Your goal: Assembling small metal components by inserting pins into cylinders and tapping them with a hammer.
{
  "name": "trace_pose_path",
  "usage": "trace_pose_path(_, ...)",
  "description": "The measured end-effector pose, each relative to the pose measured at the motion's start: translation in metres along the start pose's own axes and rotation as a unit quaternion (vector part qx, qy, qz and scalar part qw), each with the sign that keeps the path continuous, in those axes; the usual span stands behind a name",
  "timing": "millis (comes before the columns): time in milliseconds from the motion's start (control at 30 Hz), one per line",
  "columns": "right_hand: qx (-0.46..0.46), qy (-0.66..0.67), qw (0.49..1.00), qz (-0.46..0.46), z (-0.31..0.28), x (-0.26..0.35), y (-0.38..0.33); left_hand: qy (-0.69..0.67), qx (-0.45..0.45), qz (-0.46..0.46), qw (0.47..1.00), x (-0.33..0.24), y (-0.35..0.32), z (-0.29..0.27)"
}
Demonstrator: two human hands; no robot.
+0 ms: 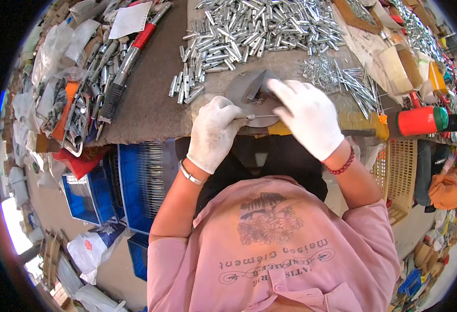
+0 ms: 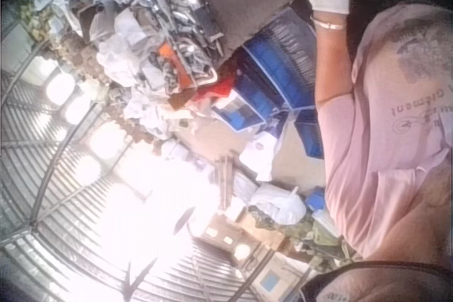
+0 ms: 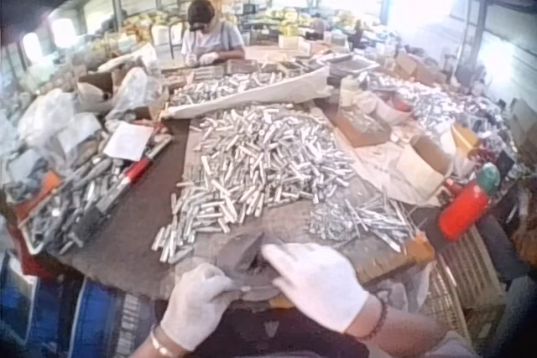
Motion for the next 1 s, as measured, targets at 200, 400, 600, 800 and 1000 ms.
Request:
trace_pose_path(200,-0.062,0.064,0.992,0.087,-0.019,-0.029,-0.026,-0.018,0.025,-0.033,0.999,0.009,-0.002,0.005)
trace_pose_path(400,-0.09,0.141,0.986,0.025,-0.046,0.001,-0.047,-0.033,0.029,-0.037,0.998,0.011,-0.004,0.007)
trace_pose_path(600,0.088,0.096,0.989,0.064,-0.022,0.006,-0.046,-0.031,0.024,-0.044,0.998,0.007,-0.002,0.002)
trace_pose_path(800,0.032,0.161,0.979,0.121,-0.015,-0.018,-0.029,-0.017,0.036,0.002,0.999,0.004,0.001,0.0)
trace_pose_path(1000,-0.158,0.144,0.977,0.024,-0.057,0.002,-0.044,-0.04,0.025,-0.028,0.999,0.007,0.0,0.002)
Point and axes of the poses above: each hand's wrist, its own y-axis towards the middle knuckle, its own z-axis out of the palm, x = y × z, the point moved 9 cm from there along y, towards the middle knuckle, and after that the axes turned 15 degrees about -x, right-handed, at the moved point
